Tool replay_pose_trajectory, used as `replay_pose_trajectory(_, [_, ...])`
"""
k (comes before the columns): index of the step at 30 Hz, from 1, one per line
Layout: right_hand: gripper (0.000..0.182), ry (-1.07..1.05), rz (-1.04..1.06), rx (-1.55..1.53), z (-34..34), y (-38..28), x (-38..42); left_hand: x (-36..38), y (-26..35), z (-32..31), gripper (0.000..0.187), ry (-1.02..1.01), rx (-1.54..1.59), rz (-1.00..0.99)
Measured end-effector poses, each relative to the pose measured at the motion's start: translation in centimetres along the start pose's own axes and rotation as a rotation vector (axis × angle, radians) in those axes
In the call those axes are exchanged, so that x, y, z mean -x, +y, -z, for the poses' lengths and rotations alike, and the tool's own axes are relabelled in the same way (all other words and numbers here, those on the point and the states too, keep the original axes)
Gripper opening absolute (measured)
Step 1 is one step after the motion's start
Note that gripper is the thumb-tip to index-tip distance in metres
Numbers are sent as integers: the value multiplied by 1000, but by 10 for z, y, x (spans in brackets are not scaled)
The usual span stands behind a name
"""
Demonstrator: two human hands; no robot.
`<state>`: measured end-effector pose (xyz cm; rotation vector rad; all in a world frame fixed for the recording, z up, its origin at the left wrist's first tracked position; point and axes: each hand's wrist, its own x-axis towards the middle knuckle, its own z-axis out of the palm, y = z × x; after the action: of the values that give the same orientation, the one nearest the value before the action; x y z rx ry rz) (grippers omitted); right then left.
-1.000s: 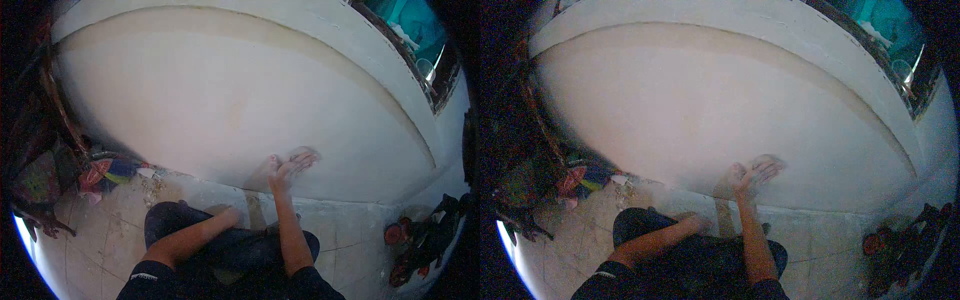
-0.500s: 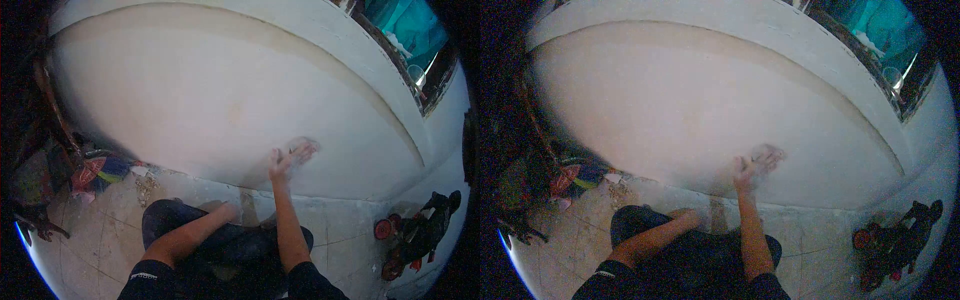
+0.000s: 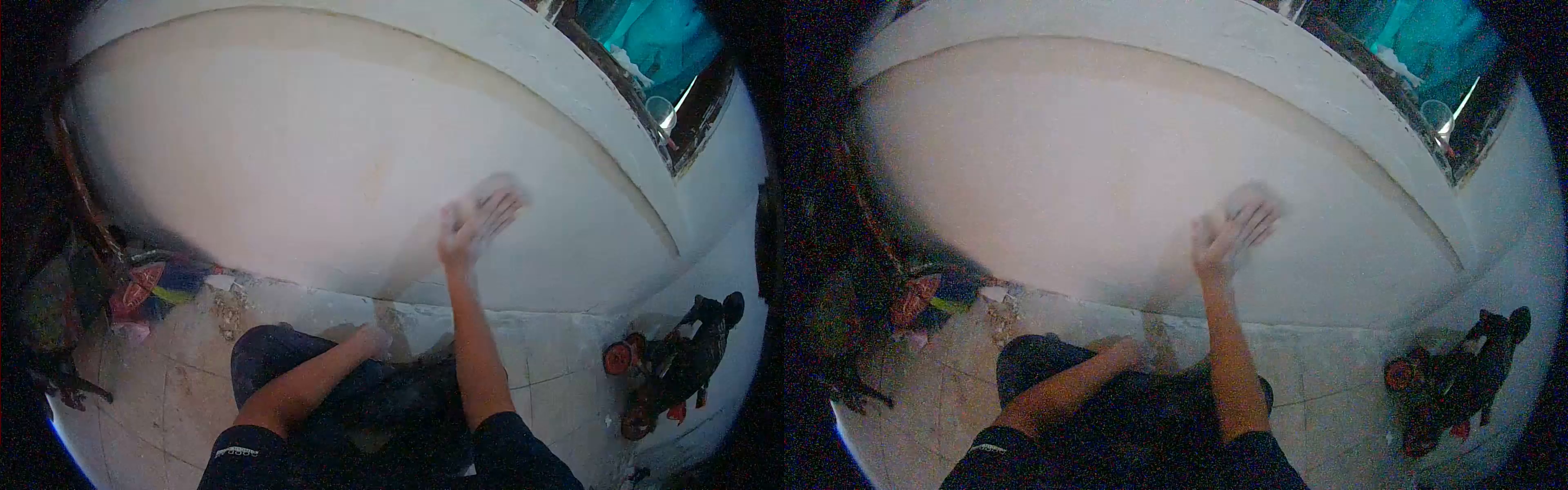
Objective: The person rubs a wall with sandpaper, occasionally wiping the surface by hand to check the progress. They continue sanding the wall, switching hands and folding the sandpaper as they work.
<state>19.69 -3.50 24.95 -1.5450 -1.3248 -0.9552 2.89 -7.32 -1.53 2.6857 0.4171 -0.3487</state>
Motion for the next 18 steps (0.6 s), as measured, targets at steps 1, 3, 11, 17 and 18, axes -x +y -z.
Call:
replay_pose_trajectory(1, [90, -31, 39, 40, 3, 9, 21, 6, 0, 4, 25, 2, -7, 0])
replay_pose_trajectory(3, [88, -59, 78, 81, -11, 47, 62, 10, -1, 3, 29, 125, 73, 65])
replay_pose_trajectory(11, [69, 223, -451, 256, 12, 149, -38, -74, -27, -59, 37, -13, -38, 121])
replay_pose_trajectory(17, [82, 108, 8, 35, 7, 15, -30, -67, -22, -55, 36, -61, -48, 78])
replay_pose_trajectory(18, [80, 26, 0, -21, 12, 7, -7, -50, -15, -35, 36, -77, -51, 62])
